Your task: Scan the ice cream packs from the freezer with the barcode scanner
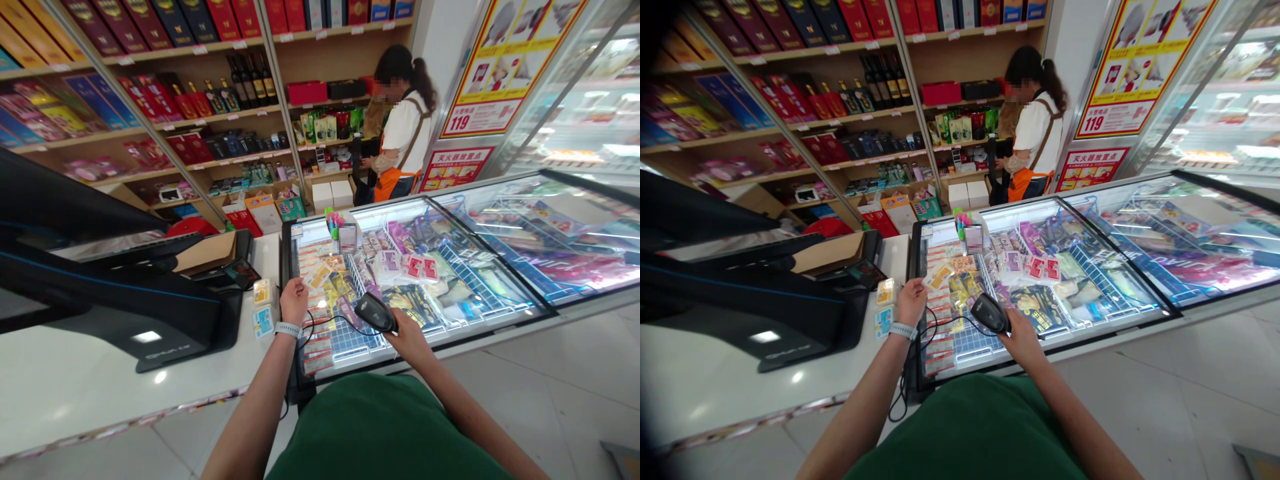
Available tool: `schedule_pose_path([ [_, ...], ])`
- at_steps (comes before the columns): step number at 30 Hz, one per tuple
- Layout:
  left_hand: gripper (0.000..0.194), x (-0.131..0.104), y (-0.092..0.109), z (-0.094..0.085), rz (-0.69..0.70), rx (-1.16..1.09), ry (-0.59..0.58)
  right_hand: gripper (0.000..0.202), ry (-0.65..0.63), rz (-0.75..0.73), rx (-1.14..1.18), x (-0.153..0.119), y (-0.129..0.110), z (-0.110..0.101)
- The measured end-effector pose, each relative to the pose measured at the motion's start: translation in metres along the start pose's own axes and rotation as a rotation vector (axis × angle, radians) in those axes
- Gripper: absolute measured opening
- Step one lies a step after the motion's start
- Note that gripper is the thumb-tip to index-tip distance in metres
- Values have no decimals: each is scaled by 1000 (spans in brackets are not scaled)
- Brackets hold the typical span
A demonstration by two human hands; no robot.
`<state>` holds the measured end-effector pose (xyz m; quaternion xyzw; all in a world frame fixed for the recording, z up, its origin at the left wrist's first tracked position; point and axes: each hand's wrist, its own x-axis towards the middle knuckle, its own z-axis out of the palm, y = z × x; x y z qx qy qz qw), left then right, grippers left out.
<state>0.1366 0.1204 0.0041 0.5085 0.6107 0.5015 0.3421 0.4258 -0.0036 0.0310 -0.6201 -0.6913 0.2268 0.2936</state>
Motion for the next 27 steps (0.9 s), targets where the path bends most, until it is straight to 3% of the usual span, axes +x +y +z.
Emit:
schedule_pose_path([
  [20,24,0,-13,1,-41,-91,-5,40,21,45,-14,1,1,2],
  [27,24,-1,-12,2,-30,-93,-9,29,10,43,-16,2,-2,0],
])
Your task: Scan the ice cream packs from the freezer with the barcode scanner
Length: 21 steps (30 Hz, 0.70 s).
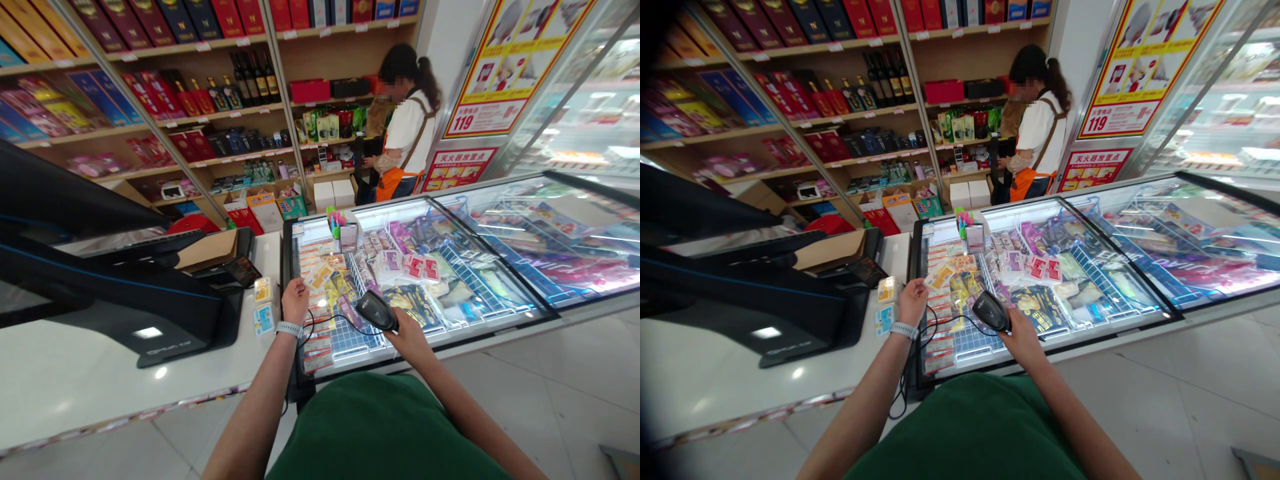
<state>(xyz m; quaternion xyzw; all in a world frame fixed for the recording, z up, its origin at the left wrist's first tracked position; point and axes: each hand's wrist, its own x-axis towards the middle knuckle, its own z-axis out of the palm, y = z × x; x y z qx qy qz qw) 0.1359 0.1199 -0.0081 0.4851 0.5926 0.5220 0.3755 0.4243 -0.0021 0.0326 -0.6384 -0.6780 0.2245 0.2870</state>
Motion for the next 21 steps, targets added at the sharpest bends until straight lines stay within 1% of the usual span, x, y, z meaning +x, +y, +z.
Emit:
schedule_pose_path([
  [6,23,0,-1,0,-10,-7,-2,32,-18,-7,-10,1,1,1],
  [12,23,-2,1,1,-16,4,5,29,-23,-14,-2,1,0,1],
  [21,23,-3,1,1,-19,-7,13,30,-26,-6,6,-1,-1,0],
])
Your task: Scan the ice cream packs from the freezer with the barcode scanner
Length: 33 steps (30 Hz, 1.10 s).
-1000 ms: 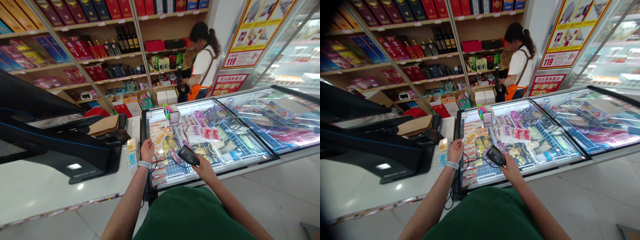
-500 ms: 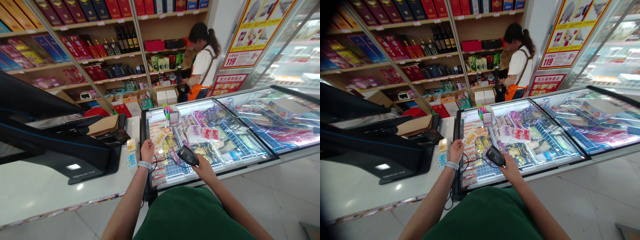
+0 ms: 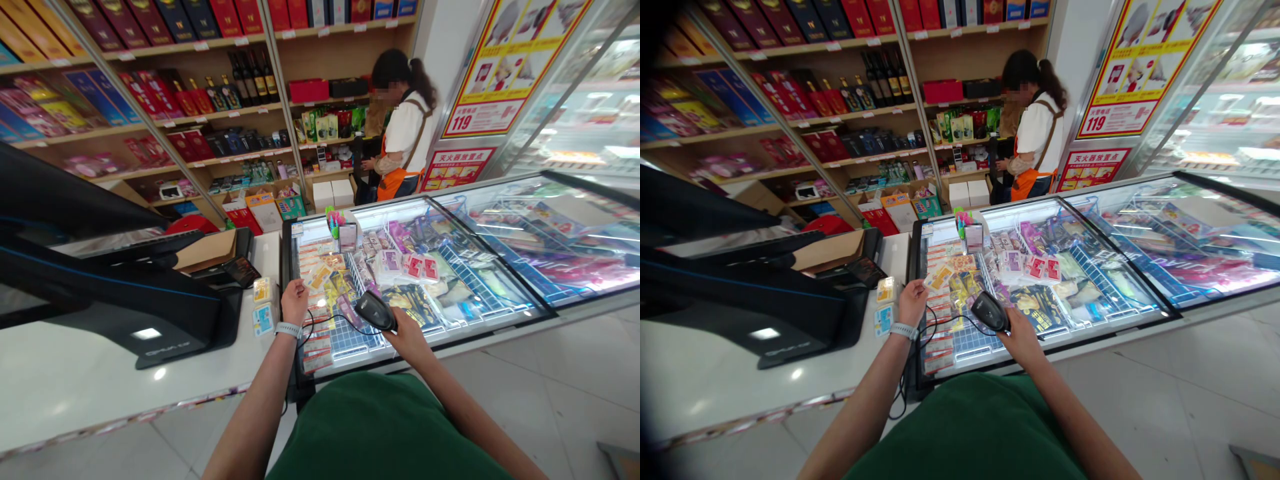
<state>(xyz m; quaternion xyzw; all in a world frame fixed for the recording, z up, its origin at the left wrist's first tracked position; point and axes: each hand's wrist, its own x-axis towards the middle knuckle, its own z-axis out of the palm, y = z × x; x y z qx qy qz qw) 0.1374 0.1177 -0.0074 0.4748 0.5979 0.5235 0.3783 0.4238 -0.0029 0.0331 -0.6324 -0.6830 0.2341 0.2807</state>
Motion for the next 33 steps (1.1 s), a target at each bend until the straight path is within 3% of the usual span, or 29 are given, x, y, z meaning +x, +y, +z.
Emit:
schedule_pose_path([
  [33,23,2,-4,2,-5,9,-4,23,-6,-12,-12,2,2,2],
])
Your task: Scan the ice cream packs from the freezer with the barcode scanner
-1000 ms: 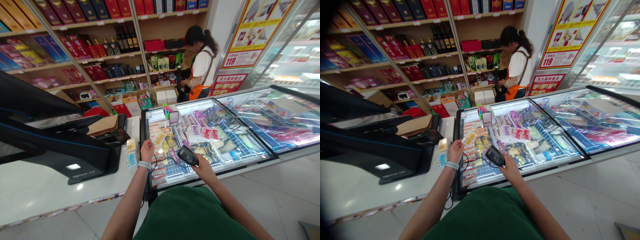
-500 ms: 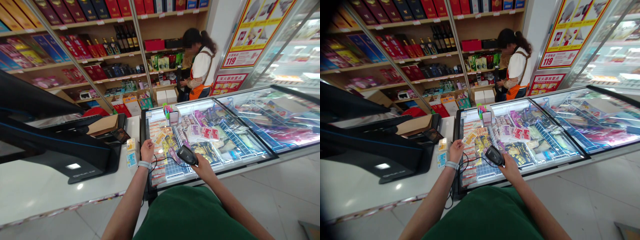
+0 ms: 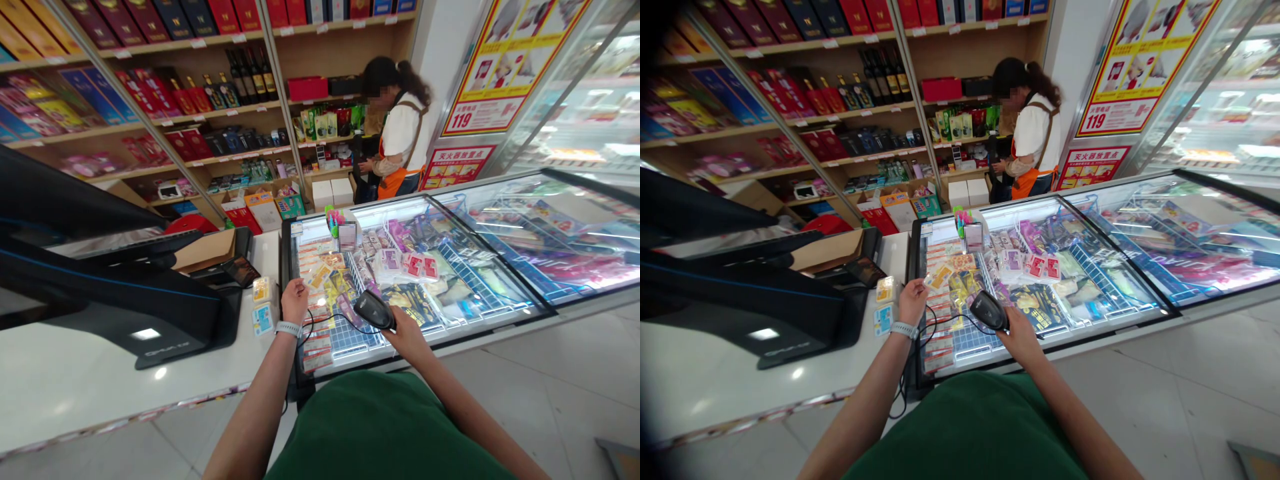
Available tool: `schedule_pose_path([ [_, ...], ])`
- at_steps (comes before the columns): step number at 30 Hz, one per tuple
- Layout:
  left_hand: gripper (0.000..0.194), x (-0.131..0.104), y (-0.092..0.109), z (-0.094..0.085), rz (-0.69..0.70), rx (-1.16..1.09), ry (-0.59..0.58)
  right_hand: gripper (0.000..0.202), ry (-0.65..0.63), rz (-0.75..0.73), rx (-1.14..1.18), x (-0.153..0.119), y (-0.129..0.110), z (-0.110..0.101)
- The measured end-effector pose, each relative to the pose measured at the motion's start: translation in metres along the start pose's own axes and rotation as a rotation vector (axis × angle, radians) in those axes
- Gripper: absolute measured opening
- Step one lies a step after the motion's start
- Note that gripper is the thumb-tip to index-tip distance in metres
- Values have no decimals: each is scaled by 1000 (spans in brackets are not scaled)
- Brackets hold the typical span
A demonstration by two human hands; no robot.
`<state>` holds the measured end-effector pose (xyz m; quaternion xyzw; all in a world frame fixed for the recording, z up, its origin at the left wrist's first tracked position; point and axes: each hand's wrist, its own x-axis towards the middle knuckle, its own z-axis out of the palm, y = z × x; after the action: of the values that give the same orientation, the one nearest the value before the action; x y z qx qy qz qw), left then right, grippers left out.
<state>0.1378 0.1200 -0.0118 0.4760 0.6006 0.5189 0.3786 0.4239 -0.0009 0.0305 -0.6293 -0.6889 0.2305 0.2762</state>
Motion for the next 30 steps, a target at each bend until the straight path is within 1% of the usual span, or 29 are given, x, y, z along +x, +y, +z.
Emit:
schedule_pose_path([
  [9,22,0,2,0,-10,-10,6,28,-18,22,-1,0,3,2],
  [13,22,-1,4,0,-15,-12,14,28,-37,19,1,0,6,4],
  [19,24,0,2,1,1,0,4,34,-53,-2,-31,0,8,5],
  [23,24,1,1,1,7,5,0,32,-65,-1,-39,0,8,5],
  [30,25,0,0,1,-3,-3,-2,31,-51,-11,-34,0,10,7],
])
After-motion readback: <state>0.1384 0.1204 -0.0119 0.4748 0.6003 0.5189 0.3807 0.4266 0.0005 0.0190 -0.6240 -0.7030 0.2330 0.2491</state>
